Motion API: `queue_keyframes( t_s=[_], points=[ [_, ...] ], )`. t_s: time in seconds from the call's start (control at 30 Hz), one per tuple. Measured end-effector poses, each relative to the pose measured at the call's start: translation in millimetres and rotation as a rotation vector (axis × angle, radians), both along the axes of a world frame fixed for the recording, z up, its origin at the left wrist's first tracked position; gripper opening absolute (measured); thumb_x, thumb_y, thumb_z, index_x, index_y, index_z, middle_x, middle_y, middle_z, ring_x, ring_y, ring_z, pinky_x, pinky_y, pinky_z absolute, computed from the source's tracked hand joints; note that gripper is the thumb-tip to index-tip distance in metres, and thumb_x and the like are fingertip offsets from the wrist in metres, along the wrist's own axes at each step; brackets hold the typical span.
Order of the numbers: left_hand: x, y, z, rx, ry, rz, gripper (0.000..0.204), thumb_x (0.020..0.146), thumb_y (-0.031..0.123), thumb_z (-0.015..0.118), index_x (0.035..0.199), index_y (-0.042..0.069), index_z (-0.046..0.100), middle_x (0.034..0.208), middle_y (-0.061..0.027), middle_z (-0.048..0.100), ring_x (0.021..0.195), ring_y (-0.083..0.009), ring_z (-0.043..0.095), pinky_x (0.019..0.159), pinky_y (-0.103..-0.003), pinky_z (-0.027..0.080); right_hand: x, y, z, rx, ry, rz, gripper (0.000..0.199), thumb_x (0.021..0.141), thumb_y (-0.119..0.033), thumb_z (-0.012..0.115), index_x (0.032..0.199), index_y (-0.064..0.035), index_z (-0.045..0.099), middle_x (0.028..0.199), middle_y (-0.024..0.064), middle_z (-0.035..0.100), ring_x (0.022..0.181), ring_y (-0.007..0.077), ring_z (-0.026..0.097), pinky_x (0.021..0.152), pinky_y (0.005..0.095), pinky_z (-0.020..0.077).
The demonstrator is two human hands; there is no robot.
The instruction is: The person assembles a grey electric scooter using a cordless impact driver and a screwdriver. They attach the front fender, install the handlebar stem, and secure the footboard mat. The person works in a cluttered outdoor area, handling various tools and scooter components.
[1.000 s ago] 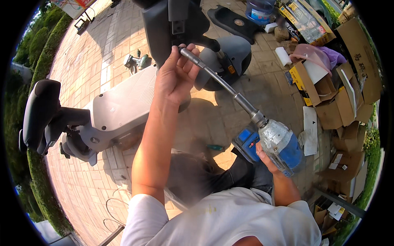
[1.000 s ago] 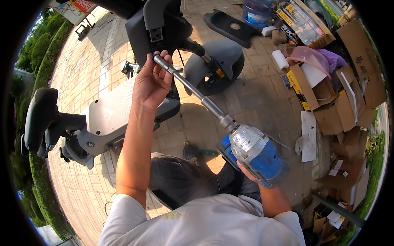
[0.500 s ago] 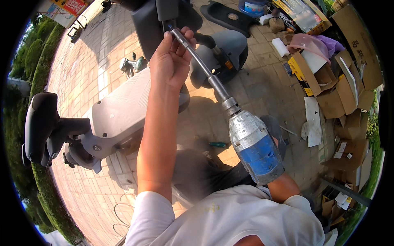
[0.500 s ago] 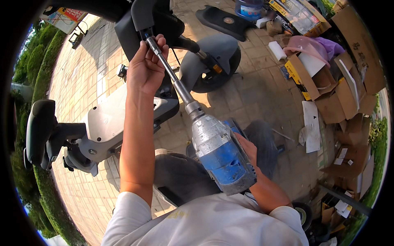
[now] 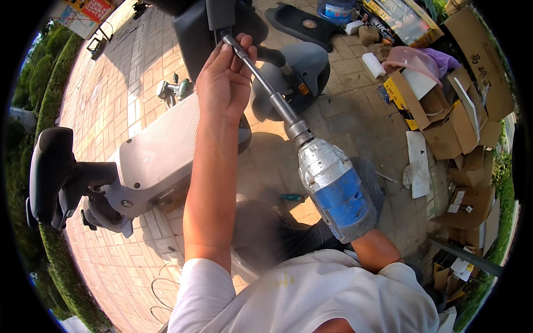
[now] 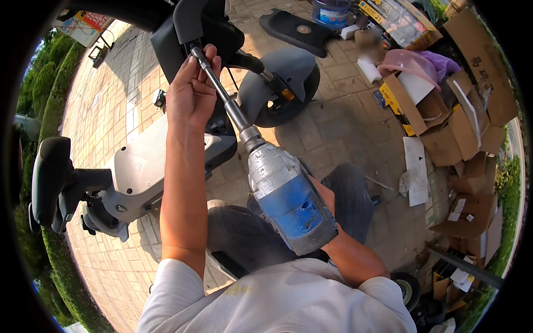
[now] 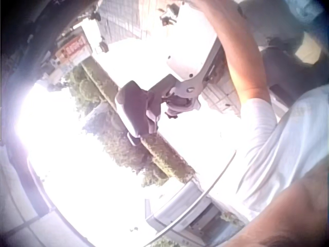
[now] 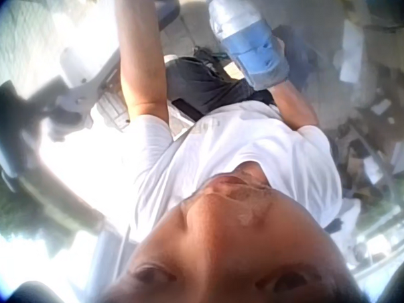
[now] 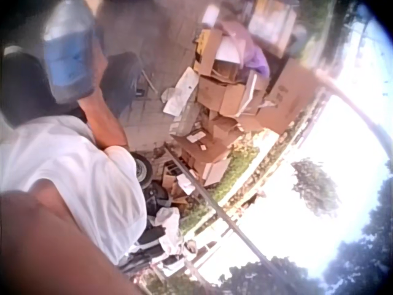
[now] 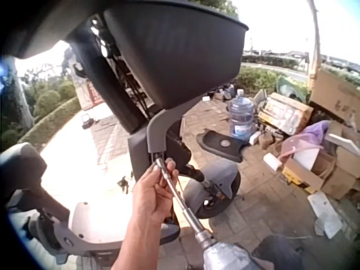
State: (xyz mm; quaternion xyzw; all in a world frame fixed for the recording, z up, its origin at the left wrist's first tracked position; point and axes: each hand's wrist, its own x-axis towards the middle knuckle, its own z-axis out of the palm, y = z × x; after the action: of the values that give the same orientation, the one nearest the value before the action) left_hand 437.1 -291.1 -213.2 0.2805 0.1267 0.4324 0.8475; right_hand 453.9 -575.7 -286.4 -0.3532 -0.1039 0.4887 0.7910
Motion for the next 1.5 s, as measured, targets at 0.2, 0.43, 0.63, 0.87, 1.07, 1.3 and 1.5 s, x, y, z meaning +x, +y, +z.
queue_keyframes(
  t_s=[0.2,0.43,0.63,0.87,1.07,1.3,1.5],
  points=[
    [-13.2,6.9,10.7,0.274,0.605,0.397,0.023,0.094,0.021,0.053,0.101,-0.001,0.058,0.101,-0.0137,0.065,0.102,-0.0207,0.060,0.088,-0.031,0.049,5.9,0.1,23.8,0.046,0.153,0.068,0.037,0.089,-0.009,0.059,0.123,0.0028,0.052,0.103,0.0087,0.064,0.088,0.0111,0.062,0.079,0.0251,0.0519],
    [-4.6,188.5,40.1,0.667,0.277,0.238,0.075,0.090,0.055,0.051,0.135,-0.003,0.038,0.130,-0.0137,0.050,0.118,-0.0249,0.049,0.101,-0.036,0.038,-1.7,4.9,59.2,-0.227,-0.505,0.095,0.041,0.083,-0.009,0.068,0.121,-0.0006,0.053,0.101,0.0055,0.064,0.088,0.0101,0.061,0.078,0.0237,0.0497],
    [16.2,171.8,40.1,0.753,0.442,0.317,0.066,0.083,0.044,0.067,0.125,-0.003,0.048,0.116,-0.0129,0.058,0.100,-0.0204,0.060,0.087,-0.031,0.049,0.9,4.4,64.4,-0.088,0.117,0.121,0.040,0.086,-0.007,0.063,0.124,-0.0009,0.052,0.106,0.0059,0.063,0.091,0.0099,0.061,0.081,0.0251,0.0512],
    [12.8,173.6,38.1,0.727,0.432,0.328,0.061,0.082,0.042,0.068,0.121,-0.003,0.052,0.110,-0.0123,0.061,0.095,-0.0189,0.061,0.084,-0.030,0.050,-7.5,4.6,47.4,-0.088,-0.243,0.051,0.042,0.086,-0.006,0.063,0.126,-0.0008,0.051,0.108,0.0059,0.062,0.094,0.0092,0.060,0.083,0.0251,0.0510],
    [11.6,171.1,39.0,0.717,0.434,0.333,0.063,0.081,0.042,0.068,0.122,-0.003,0.051,0.113,-0.0127,0.059,0.096,-0.0198,0.061,0.085,-0.030,0.049,-5.2,8.2,48.8,-0.183,-0.492,0.100,0.049,0.080,-0.008,0.071,0.125,0.0000,0.052,0.106,0.0066,0.063,0.091,0.0096,0.060,0.081,0.0253,0.0497],
    [20.6,164.4,38.3,0.731,0.432,0.364,0.067,0.080,0.043,0.069,0.124,-0.003,0.050,0.115,-0.0130,0.059,0.099,-0.0207,0.060,0.086,-0.031,0.048,0.2,7.2,51.1,-0.271,-0.452,0.057,0.047,0.081,-0.010,0.070,0.122,0.0028,0.052,0.102,0.0089,0.064,0.086,0.0124,0.061,0.078,0.0262,0.0508],
    [7.0,158.2,35.4,0.769,0.527,0.299,0.069,0.084,0.053,0.062,0.126,-0.001,0.052,0.118,-0.0122,0.059,0.101,-0.0205,0.058,0.091,-0.032,0.044,5.4,-11.6,44.4,-0.160,-1.111,-0.098,0.049,0.082,-0.013,0.065,0.124,0.0041,0.049,0.095,0.0098,0.060,0.080,0.0145,0.059,0.074,0.0288,0.0491]
  ],
)
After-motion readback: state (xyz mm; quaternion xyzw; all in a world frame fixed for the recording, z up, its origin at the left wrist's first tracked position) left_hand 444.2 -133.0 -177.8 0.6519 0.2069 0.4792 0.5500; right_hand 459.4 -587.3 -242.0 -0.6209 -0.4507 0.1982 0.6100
